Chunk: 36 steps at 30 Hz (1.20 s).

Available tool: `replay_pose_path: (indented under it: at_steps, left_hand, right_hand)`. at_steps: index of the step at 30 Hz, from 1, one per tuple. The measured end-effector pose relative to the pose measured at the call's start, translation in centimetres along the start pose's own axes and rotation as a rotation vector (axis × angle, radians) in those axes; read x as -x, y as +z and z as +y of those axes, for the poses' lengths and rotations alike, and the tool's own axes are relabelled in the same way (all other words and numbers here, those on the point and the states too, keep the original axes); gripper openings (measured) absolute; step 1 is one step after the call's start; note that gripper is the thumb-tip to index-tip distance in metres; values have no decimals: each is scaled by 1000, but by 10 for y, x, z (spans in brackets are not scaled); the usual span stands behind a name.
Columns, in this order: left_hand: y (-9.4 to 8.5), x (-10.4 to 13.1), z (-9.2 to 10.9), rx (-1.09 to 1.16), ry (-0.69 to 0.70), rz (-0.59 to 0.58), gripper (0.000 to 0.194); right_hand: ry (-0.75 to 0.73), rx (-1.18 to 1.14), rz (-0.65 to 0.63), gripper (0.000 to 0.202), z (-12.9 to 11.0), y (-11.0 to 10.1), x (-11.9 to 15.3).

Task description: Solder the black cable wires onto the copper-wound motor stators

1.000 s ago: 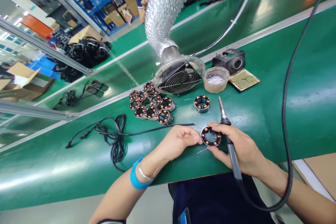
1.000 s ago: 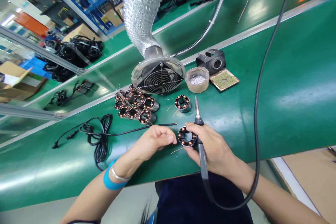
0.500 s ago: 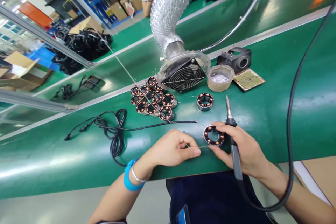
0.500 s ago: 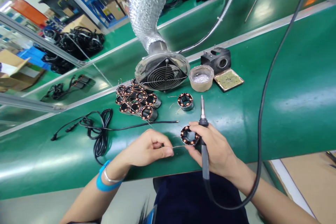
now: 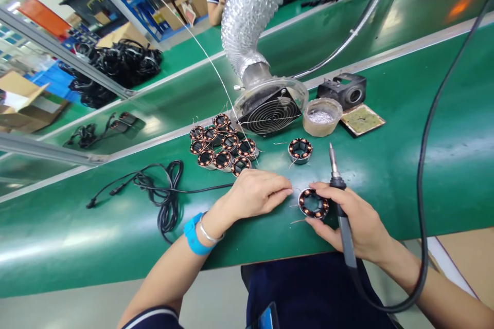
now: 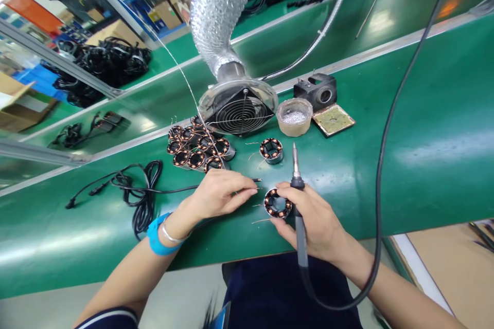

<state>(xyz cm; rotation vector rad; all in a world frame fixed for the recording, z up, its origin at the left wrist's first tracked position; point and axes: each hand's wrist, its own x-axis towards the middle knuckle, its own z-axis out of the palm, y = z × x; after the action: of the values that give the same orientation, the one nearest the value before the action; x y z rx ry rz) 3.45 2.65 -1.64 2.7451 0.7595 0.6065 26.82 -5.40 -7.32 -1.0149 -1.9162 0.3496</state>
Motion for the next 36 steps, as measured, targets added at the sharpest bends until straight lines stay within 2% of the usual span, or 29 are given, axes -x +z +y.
replay_pose_path:
  at_steps: [5,7,10,13,15,18,20,22,26,29,32,34,36]
  left_hand:
    - [6,-7,23,-247,-41,121,28]
    - [6,-10,37,-303,-109,121,28]
    - [-6,-14,52,-150,-331,-3,24]
    - [-20,-12,50,58,-565,-214,20]
    - [-22,-6,42,-3,-689,-327,24]
    - [-10,11,25,-244,-800,-427,30]
    - [-1,22,17,-295,-789,-423,25]
    - [2,30,17,-248,-740,-323,17]
    - [-7,33,39,-75,-545,-3,8]
    - [-12,27,57,4,-436,130,9]
    - [-17,20,57,161,-464,80,11]
    - [-21,15,48,313,-465,-8,16]
    - [-23,10,36,447,-394,-71,25]
  right_hand:
    - [-16,5,-18,46,1,1,1]
    - [-18,-2,-25,46,1,2,1]
    - [-11,-10,-19,46,-1,3,1]
    - [-2,-26,4,45,-2,3,1]
    - [4,-30,34,45,-2,3,1]
    - [18,-16,59,44,-1,1,2]
    - [28,-19,46,46,-1,-2,2]
    - [45,-54,19,49,-2,-8,1]
    - [158,-179,58,50,-10,-17,-8]
    - [226,-314,130,48,-20,-16,-21]
    - [223,-372,122,42,-28,-10,-34]
    - [185,-375,113,39,-33,-7,-42]
    - [130,-352,115,37,-39,-4,-48]
